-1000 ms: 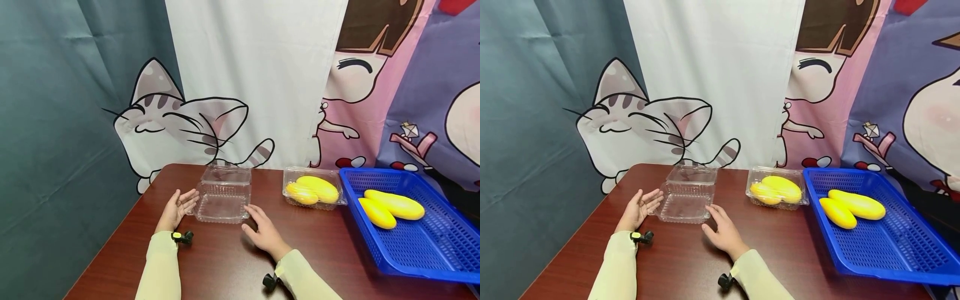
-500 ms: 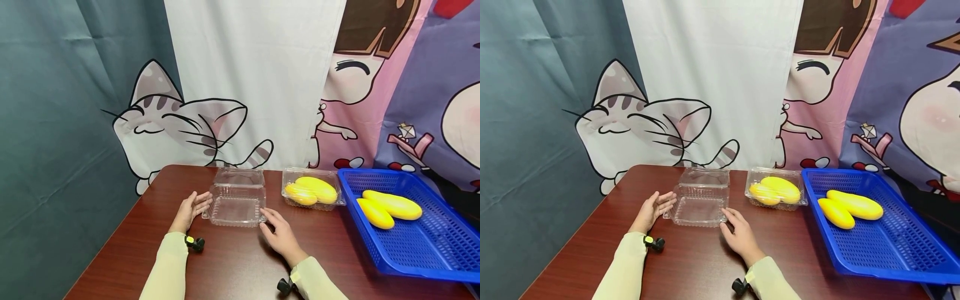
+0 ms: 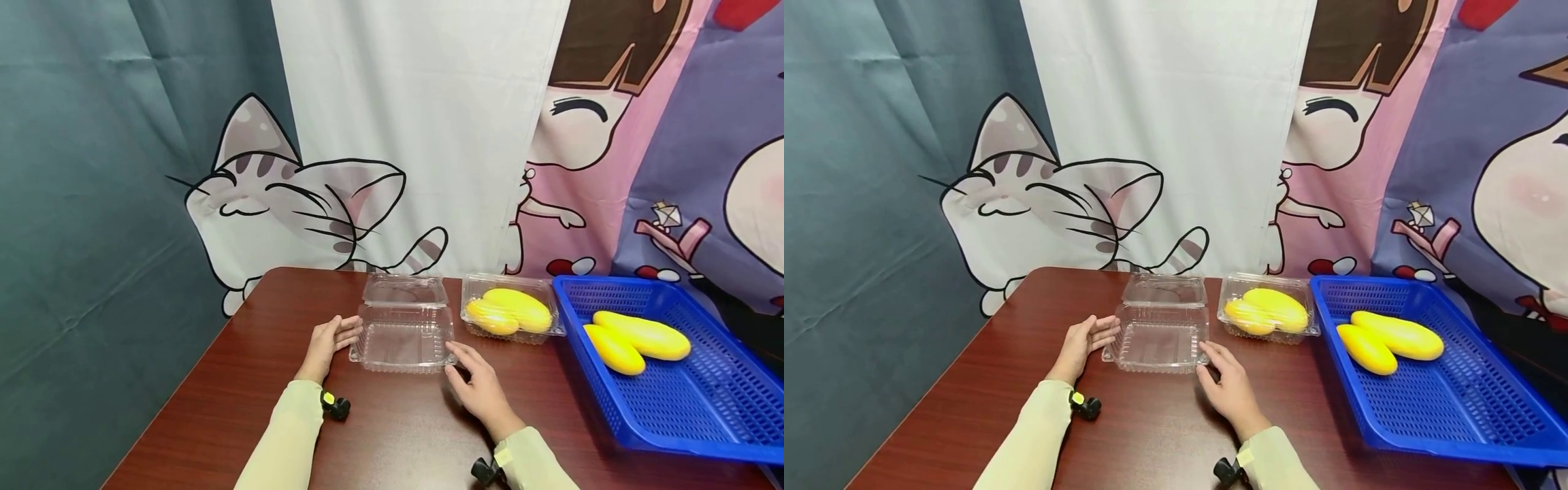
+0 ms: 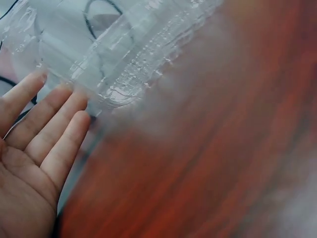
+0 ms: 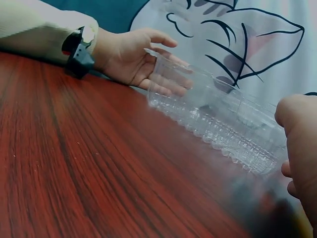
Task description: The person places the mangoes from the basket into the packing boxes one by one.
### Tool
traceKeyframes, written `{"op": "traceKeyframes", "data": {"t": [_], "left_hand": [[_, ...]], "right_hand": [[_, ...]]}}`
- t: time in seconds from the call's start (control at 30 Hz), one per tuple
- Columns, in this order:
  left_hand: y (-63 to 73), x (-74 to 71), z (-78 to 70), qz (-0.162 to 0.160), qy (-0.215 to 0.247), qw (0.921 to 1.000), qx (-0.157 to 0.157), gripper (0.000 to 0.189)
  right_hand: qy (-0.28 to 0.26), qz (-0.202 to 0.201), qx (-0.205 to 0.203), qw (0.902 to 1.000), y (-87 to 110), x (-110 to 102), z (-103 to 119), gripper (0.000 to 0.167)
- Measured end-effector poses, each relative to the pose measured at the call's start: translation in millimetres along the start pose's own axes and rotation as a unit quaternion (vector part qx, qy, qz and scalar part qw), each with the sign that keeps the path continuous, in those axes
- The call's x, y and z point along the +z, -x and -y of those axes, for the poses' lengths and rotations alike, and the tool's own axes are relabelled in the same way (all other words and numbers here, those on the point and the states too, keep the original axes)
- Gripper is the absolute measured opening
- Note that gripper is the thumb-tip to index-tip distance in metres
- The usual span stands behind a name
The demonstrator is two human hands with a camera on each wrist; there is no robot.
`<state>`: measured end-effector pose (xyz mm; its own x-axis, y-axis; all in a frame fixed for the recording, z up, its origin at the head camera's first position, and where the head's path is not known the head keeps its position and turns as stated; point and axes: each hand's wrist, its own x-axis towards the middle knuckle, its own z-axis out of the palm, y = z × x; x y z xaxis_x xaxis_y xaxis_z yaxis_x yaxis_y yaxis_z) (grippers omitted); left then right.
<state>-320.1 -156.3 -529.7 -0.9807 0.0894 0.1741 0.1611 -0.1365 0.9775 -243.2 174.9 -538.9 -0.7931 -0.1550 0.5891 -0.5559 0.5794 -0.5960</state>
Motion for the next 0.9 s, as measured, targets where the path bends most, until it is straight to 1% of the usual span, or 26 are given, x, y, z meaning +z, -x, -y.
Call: {"op": "traceKeyframes", "data": {"t": [0.07, 0.13, 0.2, 0.3, 0.37, 0.47, 0.53, 0.6, 0.7, 0.77, 0.83, 0.9], "left_hand": [[-0.4, 3.6, 1.0, -0.006, -0.001, 1.0, 0.005, 0.059], [-0.6, 7.5, 1.0, -0.019, 0.002, 0.9998, 0.01, 0.053], [-1.1, 11.0, 1.1, -0.031, 0.002, 0.9993, 0.021, 0.046], [-1.7, 16.7, 1.2, -0.044, -0.003, 0.9984, 0.034, 0.042], [-1.9, 20.6, 1.6, -0.041, -0.004, 0.9986, 0.034, 0.042], [-1.8, 26.7, 0.7, -0.019, 0.003, 0.9996, 0.021, 0.045], [-2.6, 30.4, -0.1, -0.004, 0.01, 0.9998, 0.016, 0.046], [-3.9, 33.2, -1.0, 0.009, 0.012, 0.9998, 0.015, 0.048], [-6.0, 34.7, -0.5, 0.017, 0.008, 0.9997, 0.015, 0.048], [-6.4, 34.2, 0.6, 0.02, 0.012, 0.9996, 0.016, 0.05], [-6.7, 33.0, 2.2, 0.023, 0.021, 0.9993, 0.021, 0.052], [-6.6, 31.6, 3.6, 0.025, 0.033, 0.9988, 0.028, 0.054]], "right_hand": [[-0.001, -0.003, -0.004, 1.0, 1.0, -2.5, -0.9, 0.048], [0.001, -0.002, -0.009, 1.0, 1.7, -4.6, -1.3, 0.049], [0.012, -0.002, -0.011, 0.9999, 1.9, -6.7, -1.5, 0.051], [0.043, -0.011, -0.018, 0.9988, 0.7, -11.3, -1.1, 0.052], [0.061, -0.024, -0.028, 0.9974, -1.8, -17.8, 0.9, 0.049], [0.078, -0.05, -0.056, 0.9942, -11.2, -36.2, 7.6, 0.042], [0.078, -0.07, -0.076, 0.9916, -23.2, -56.5, 16.0, 0.037], [0.085, -0.089, -0.084, 0.9888, -37.8, -82.3, 27.4, 0.034], [0.075, -0.127, -0.078, 0.9859, -61.8, -126.7, 47.1, 0.029], [0.067, -0.161, -0.064, 0.9826, -76.8, -156.6, 59.3, 0.026], [0.071, -0.192, -0.04, 0.9779, -90.9, -184.7, 65.8, 0.022], [0.102, -0.198, 0.012, 0.9748, -102.4, -210.5, 66.4, 0.021]]}}
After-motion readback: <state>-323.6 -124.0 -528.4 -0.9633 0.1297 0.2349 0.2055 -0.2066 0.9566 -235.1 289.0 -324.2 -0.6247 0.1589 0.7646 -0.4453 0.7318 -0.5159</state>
